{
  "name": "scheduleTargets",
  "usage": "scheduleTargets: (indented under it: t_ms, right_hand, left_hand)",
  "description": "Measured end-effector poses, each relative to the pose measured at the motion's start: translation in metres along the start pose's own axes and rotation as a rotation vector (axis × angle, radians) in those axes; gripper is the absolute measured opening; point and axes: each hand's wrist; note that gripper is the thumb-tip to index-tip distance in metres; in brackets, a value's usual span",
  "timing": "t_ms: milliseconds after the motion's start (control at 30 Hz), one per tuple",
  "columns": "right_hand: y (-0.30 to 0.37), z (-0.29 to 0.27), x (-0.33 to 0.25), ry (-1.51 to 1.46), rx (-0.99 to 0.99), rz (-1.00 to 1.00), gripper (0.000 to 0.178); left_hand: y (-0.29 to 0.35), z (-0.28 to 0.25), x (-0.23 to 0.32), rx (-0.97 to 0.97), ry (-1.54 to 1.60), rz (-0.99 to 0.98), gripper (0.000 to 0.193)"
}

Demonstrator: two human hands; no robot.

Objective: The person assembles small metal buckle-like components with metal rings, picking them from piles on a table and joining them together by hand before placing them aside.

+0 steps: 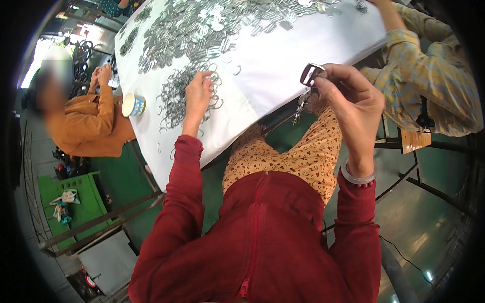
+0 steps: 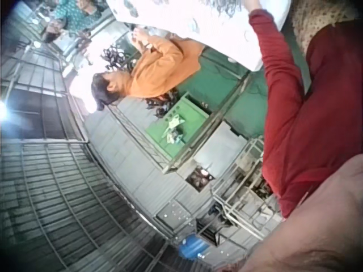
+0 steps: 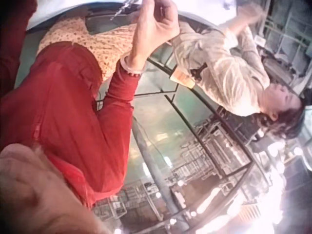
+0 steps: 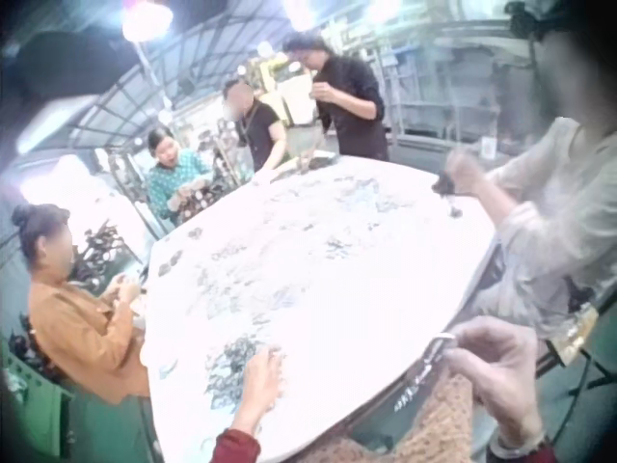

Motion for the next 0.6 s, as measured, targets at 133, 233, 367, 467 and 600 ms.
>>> scheduleTargets:
  t_ms: [133, 233, 367, 467, 600]
  right_hand:
    - [-0.008, -0.009, 0.003, 0.075, 0.049, -0.004, 0.018]
    - [-0.019, -0.015, 0.004, 0.086, 0.055, -0.017, 0.018]
    - [-0.033, -0.018, 0.003, 0.121, 0.089, -0.036, 0.021]
    - [-0.04, -0.023, 0.006, 0.148, 0.066, -0.037, 0.022]
    - [-0.039, -0.014, -0.001, 0.131, 0.04, -0.047, 0.022]
  left_hand:
    - [0.0, -0.01, 0.041, -0.103, 0.268, -0.117, 0.017]
    - [-0.005, -0.006, 0.072, -0.127, 0.536, -0.109, 0.018]
    - [-0.005, -0.007, 0.149, -0.28, 0.905, -0.041, 0.017]
    - [-0.001, 0.0, 0.2, -0.371, 0.986, 0.134, 0.014]
    - [-0.002, 0.018, 0.23, -0.345, 0.906, 0.229, 0.01]
Point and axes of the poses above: each hand's wrist, its own y-axis away from the middle knuckle, its own z-axis out of the palm, x = y × z
